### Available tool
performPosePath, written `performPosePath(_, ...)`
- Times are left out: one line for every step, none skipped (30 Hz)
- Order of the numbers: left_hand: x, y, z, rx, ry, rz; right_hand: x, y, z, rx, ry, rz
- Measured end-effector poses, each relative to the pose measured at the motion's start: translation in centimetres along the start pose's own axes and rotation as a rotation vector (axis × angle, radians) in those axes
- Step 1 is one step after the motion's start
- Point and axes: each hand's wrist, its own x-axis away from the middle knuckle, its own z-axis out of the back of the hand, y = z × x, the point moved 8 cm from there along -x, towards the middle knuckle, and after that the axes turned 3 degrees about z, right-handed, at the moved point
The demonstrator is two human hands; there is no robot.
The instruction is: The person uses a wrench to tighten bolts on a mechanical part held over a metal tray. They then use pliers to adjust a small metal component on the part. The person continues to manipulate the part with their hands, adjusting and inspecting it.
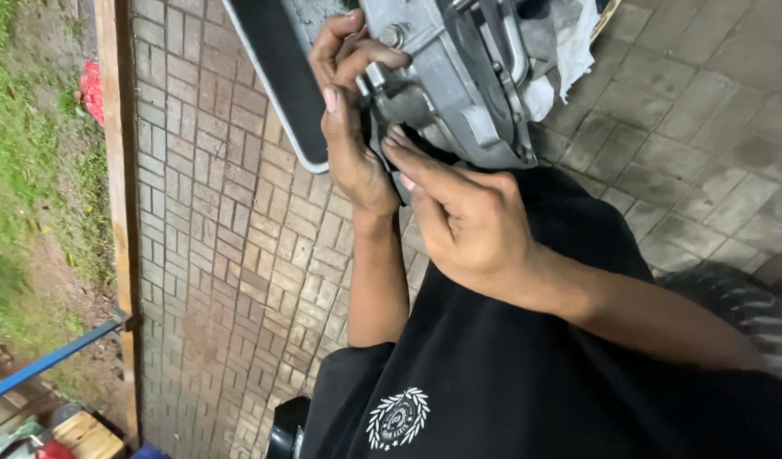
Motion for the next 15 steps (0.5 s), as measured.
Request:
performPosePath(0.0, 0.0, 0.1, 0.002, 0.006, 0.002, 0.0, -0.3, 0.8, 0.001, -0.007, -0.001)
performPosePath(0.0, 0.1, 0.1, 0.007, -0.014, -0.014, 0.0, -0.4, 1.3, -0.003, -0.052, -0.038)
performPosePath(-0.1, 0.2, -0.1, 0.019, -0.035, -0.039, -0.1, -0.5, 1.8, 0.002, -0.097, -0.067)
performPosePath(-0.1, 0.2, 0.2, 0.028, -0.029, -0.047, 0.3, -0.8, 2.7, 0.011, -0.102, -0.059)
performPosePath(-0.1, 0.0, 0.2, 0.02, -0.049, -0.038, 0.6, -1.0, 3.1, 0.069, -0.196, -0.06)
performPosePath(-0.1, -0.2, 0.3, 0.012, -0.068, -0.029, 1.1, -1.3, 3.6, 0.127, -0.289, -0.061)
performPosePath(0.1, 0.1, 0.5, 0.024, -0.056, -0.037, 0.6, -1.6, 3.6, 0.139, -0.3, -0.053)
performPosePath(0.3, 0.2, 0.5, 0.0, -0.067, -0.022, -0.1, -3.3, 4.1, 0.258, -0.233, 0.123)
performPosePath(0.1, 0.3, 0.4, -0.022, -0.078, -0.014, -0.8, -5.0, 4.6, 0.374, -0.164, 0.308)
performPosePath(0.0, 0.5, 0.4, -0.01, -0.067, -0.029, -1.2, -3.6, 3.8, 0.386, -0.173, 0.325)
performPosePath(0.1, 0.5, 0.5, -0.03, -0.07, -0.02, -1.2, -2.9, 2.6, 0.648, -0.152, 0.446)
performPosePath(0.1, 0.5, 0.5, -0.051, -0.071, -0.01, -1.2, -2.0, 1.4, 0.909, -0.123, 0.569)
performPosePath(0.1, 0.8, 0.5, -0.043, -0.066, -0.02, -1.5, -2.2, 1.2, 0.915, -0.125, 0.581)
performPosePath(0.1, 0.9, 0.5, -0.041, -0.057, -0.019, -1.6, -2.4, 0.9, 1.009, -0.094, 0.615)
performPosePath(0.2, 0.9, 0.6, -0.035, -0.042, -0.019, -1.8, -2.6, 0.6, 1.103, -0.065, 0.654)
